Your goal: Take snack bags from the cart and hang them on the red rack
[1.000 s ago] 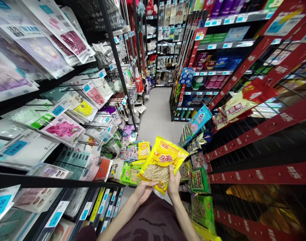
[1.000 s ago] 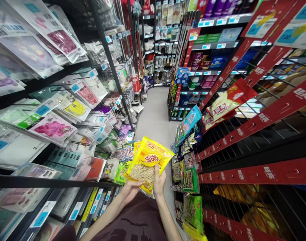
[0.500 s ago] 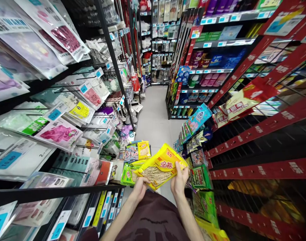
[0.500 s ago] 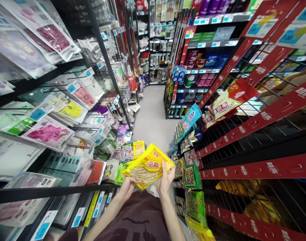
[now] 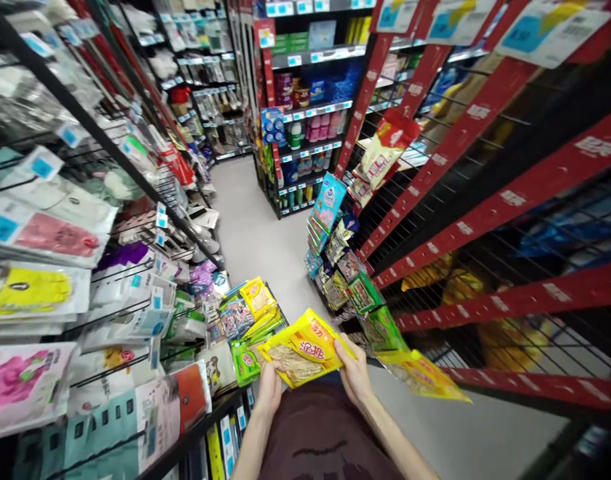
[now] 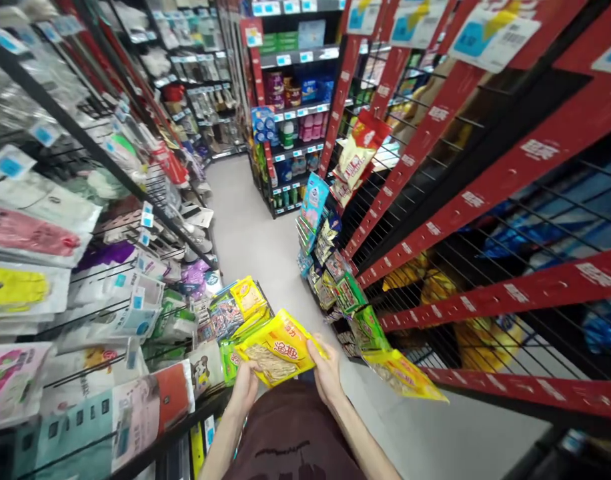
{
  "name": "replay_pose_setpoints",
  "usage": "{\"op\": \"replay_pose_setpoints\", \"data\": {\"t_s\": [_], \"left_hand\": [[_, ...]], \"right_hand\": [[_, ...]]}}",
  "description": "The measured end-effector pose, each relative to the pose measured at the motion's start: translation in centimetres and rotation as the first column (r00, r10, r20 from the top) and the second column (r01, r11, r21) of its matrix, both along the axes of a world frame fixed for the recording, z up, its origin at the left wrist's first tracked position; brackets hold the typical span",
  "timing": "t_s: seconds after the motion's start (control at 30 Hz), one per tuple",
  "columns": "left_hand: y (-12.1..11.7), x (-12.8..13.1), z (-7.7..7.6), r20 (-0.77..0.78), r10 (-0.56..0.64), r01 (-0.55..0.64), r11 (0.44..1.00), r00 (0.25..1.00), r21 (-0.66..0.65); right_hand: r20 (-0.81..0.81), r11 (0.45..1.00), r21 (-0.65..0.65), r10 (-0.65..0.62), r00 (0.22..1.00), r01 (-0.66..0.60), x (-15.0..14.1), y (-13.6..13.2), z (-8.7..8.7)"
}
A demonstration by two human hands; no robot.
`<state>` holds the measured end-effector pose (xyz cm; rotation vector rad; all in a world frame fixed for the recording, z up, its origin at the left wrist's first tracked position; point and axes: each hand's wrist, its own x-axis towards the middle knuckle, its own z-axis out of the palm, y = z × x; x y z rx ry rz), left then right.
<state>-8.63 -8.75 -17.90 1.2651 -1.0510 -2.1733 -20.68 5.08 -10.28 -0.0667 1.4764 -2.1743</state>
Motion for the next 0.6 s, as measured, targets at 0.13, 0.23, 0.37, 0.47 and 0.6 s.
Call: {"op": "replay_pose_setpoints", "data": {"t_s": [0.13,0.23,0.37,0.47,0.6], "left_hand": [[-0.4,1.1,-0.6,0.120,-0.034,0.060,0.972,0.992,-0.228],[-0.6,2.3,-0.6,0.270,-0.026,0.185,0.791,0.962,-0.583],[-0.9,3.3,-0.7,0.305,-0.159,0.337,0.598,0.939,-0.727],[-0.7,3.4,-0.7,0.324,-0.393,0.500,0.531,0.860,-0.684],[0.1,2.7,0.0,0.401,-0.515,0.613,0.352,0.758,-0.707]], "right_hand": [[0.107,0.991,0.034,-0.135,0.985,0.132,1.7,0.2,-1.1],[0.192,0.971,0.079,-0.235,0.953,0.224,2.3,0.4,-2.3],[0.246,0.944,0.126,-0.327,0.913,0.304,2.4,1.3,-4.1],[0.257,0.907,0.180,-0.418,0.871,0.382,1.7,2.1,-5.1],[0.102,0.870,0.277,-0.449,0.888,0.408,0.6,3.4,-5.8]]}}
